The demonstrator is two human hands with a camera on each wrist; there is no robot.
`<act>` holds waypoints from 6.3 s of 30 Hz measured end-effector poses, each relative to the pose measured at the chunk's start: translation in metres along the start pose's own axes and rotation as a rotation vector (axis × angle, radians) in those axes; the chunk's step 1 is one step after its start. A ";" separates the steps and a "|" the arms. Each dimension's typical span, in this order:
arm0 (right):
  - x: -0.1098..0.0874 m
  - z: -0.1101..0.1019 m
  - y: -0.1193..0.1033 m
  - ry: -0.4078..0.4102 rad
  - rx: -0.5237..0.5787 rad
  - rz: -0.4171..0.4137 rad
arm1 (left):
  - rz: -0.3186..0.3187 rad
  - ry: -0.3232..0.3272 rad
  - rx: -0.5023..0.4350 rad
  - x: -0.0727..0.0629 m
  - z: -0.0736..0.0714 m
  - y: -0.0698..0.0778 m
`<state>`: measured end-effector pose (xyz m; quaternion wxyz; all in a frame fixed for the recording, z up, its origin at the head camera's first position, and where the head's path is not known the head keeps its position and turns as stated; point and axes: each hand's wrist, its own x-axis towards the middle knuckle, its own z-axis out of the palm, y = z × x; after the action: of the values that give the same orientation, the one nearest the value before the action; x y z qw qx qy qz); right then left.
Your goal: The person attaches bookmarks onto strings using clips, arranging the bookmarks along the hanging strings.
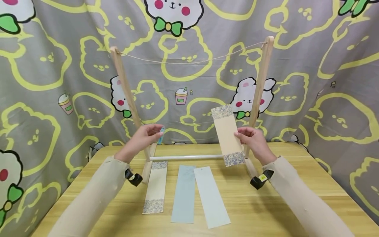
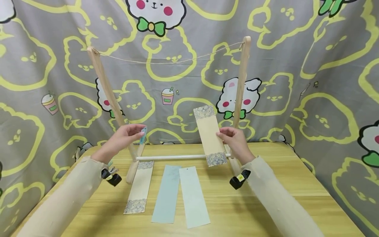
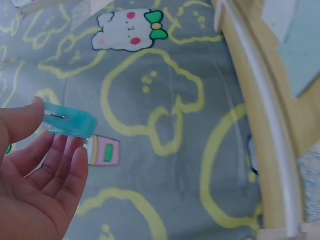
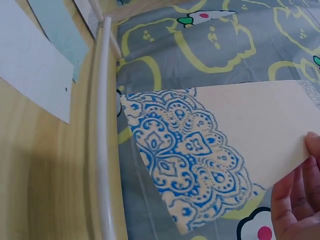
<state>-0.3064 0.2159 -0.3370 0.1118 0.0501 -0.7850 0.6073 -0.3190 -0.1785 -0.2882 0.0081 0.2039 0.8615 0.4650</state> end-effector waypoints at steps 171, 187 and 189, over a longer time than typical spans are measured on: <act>0.080 0.004 -0.093 0.311 0.544 -0.189 | 0.001 0.465 -0.403 0.174 0.048 0.267; 0.078 0.007 -0.099 0.272 0.550 -0.143 | -0.007 0.461 -0.346 0.174 0.052 0.263; 0.078 0.008 -0.100 0.272 0.545 -0.135 | -0.010 0.460 -0.320 0.173 0.053 0.264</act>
<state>-0.3615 0.1871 -0.2266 0.2385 0.0486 -0.5660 0.7877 -0.3764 0.0535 -0.0754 -0.1533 0.0849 0.7572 0.6292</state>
